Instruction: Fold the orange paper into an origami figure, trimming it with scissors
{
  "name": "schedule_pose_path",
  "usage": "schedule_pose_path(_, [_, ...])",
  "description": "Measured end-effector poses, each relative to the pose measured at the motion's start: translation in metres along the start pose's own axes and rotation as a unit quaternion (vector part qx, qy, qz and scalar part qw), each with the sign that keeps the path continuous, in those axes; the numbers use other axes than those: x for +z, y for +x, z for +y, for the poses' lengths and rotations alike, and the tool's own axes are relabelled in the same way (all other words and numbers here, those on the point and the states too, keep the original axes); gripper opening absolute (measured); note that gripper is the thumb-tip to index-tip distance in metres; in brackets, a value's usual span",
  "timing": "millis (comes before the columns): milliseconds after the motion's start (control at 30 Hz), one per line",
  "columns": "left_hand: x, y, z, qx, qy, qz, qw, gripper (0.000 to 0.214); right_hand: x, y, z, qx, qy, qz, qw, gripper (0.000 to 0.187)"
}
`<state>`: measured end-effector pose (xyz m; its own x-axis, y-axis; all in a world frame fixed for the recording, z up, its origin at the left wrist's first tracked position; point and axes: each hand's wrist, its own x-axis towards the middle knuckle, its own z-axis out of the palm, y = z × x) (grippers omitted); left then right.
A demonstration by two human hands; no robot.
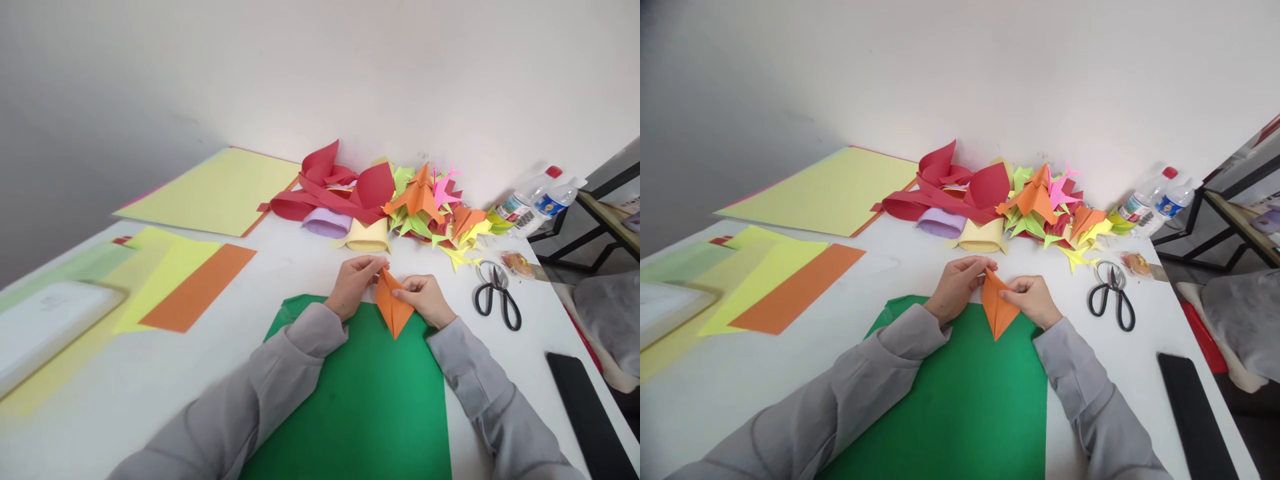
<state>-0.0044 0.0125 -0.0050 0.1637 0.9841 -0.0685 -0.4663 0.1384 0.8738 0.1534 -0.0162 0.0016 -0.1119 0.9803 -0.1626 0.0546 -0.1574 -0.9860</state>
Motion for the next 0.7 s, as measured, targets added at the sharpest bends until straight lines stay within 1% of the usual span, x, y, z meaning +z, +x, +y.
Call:
schedule_pose_path(167, [0.0001, -0.0009, -0.0004, 0.022, -0.006, -0.008, 1.0, 0.033, -0.0011, 0.0007, 0.0011, -0.008, -0.001, 0.009, 1.0, 0.029])
schedule_pose_path(300, [0.0035, -0.0047, 0.0023, 0.042, 0.071, -0.013, 0.997, 0.025, -0.0016, 0.0003, 0.0003, -0.014, -0.021, 0.004, 1.0, 0.03])
schedule_pose_path(367, [0.0047, -0.0056, 0.0033, 0.047, 0.083, -0.014, 0.995, 0.023, -0.0014, -0.0004, -0.0008, -0.009, -0.024, -0.001, 1.0, 0.03])
schedule_pose_path(500, [0.0031, -0.0031, 0.0028, 0.033, 0.038, 0.021, 0.998, 0.022, -0.0011, -0.0016, -0.002, 0.003, -0.01, -0.011, 1.0, 0.029])
schedule_pose_path(700, [-0.0012, 0.0018, 0.0019, 0.032, -0.016, 0.032, 0.999, 0.02, -0.0012, -0.001, -0.0017, -0.003, -0.016, -0.019, 1.0, 0.031])
